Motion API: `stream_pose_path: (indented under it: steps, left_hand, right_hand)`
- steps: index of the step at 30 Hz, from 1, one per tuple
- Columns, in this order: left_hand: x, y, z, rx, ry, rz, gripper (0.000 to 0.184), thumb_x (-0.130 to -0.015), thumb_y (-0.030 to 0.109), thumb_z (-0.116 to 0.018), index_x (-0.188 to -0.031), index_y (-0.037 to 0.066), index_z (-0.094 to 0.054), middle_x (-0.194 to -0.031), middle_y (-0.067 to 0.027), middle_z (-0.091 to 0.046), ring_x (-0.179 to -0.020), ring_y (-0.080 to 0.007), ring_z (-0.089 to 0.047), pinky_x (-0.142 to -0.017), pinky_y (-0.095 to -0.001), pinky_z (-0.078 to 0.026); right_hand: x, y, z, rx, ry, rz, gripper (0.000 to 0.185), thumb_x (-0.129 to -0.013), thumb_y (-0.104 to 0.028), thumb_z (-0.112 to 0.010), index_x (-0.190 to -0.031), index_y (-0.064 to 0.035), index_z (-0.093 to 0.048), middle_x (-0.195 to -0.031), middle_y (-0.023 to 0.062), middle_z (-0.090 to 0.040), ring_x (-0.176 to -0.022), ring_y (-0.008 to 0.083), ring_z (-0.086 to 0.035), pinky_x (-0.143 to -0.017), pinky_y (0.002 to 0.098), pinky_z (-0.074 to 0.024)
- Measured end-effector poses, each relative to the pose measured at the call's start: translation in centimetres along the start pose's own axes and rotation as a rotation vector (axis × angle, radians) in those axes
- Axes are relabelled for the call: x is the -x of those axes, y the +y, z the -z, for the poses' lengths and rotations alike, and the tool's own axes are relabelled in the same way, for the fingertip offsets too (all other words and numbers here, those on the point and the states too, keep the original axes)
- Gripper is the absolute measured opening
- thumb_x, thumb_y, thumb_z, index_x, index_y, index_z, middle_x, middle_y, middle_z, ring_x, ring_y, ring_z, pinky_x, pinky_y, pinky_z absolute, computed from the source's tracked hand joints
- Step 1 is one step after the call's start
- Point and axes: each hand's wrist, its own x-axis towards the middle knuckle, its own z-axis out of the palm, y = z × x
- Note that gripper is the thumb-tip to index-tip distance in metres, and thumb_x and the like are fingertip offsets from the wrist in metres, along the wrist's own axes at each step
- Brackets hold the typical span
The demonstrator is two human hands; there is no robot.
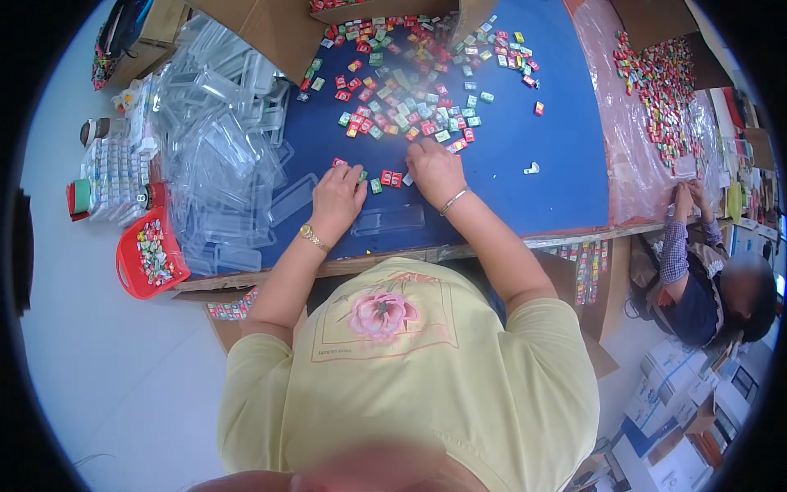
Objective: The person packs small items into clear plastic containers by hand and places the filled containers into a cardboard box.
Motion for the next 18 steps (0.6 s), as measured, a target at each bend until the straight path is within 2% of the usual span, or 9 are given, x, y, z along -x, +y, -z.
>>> stream_pose_path:
  steps: [2, 4, 8, 11, 13, 18]
  left_hand:
    - [0.9, 0.0, -0.2, 0.017, -0.024, 0.026, 0.021, -0.085, 0.016, -0.073, -0.104, 0.007, -0.068, -0.097, -0.0087, -0.064, -0.097, -0.0282, -0.064, -0.078, -0.0410, -0.056]
    - [1.2, 0.1, -0.1, 0.061, -0.058, 0.074, 0.034, -0.080, 0.020, -0.081, -0.108, 0.005, -0.070, -0.100, -0.0071, -0.064, -0.097, -0.0284, -0.064, -0.079, -0.0415, -0.055]
    - [1.1, 0.3, 0.3, 0.073, -0.017, 0.022, 0.042, -0.076, 0.022, -0.084, -0.111, 0.004, -0.070, -0.105, -0.0068, -0.065, -0.102, -0.0282, -0.062, -0.082, -0.0412, -0.054]
    - [0.9, 0.4, 0.0, 0.137, 0.059, -0.063, 0.046, -0.074, 0.019, -0.085, -0.115, 0.005, -0.070, -0.111, -0.0072, -0.066, -0.106, -0.0282, -0.061, -0.087, -0.0399, -0.054]
    - [0.7, 0.6, 0.0, 0.151, 0.028, -0.067, 0.046, -0.076, 0.017, -0.084, -0.118, 0.005, -0.069, -0.115, -0.0081, -0.066, -0.107, -0.0285, -0.062, -0.092, -0.0387, -0.054]
    - [-0.1, 0.2, -1.1, 0.169, -0.027, -0.121, 0.044, -0.077, 0.013, -0.082, -0.119, 0.005, -0.069, -0.116, -0.0079, -0.066, -0.107, -0.0276, -0.062, -0.092, -0.0381, -0.054]
  right_hand:
    - [0.1, -0.2, 0.0, 0.045, -0.018, -0.055, 0.014, -0.090, -0.021, -0.071, -0.096, -0.0090, -0.067, -0.094, 0.0097, -0.065, -0.084, 0.0324, -0.068, -0.067, 0.0451, -0.0561]
    - [0.4, -0.2, 0.6, 0.045, -0.076, -0.129, 0.019, -0.086, -0.022, -0.075, -0.096, -0.0088, -0.066, -0.096, 0.0102, -0.065, -0.085, 0.0328, -0.068, -0.069, 0.0453, -0.0562]
    - [2.2, -1.5, 2.1, -0.002, 0.010, -0.059, 0.021, -0.082, -0.018, -0.078, -0.098, -0.0091, -0.067, -0.096, 0.0113, -0.064, -0.088, 0.0319, -0.069, -0.073, 0.0450, -0.0562]
    - [2.7, -2.8, 2.0, -0.004, -0.121, -0.046, 0.030, -0.083, -0.017, -0.078, -0.107, -0.0070, -0.065, -0.101, 0.0117, -0.064, -0.088, 0.0349, -0.068, -0.074, 0.0457, -0.0558]
    - [2.6, -2.7, 1.0, -0.040, -0.104, -0.027, 0.035, -0.081, -0.012, -0.078, -0.112, -0.0072, -0.064, -0.103, 0.0121, -0.063, -0.093, 0.0347, -0.067, -0.077, 0.0456, -0.0557]
    - [2.3, -2.0, 0.0, -0.127, -0.060, 0.100, 0.040, -0.076, -0.001, -0.075, -0.114, -0.0065, -0.065, -0.108, 0.0124, -0.064, -0.099, 0.0343, -0.064, -0.082, 0.0453, -0.0552]
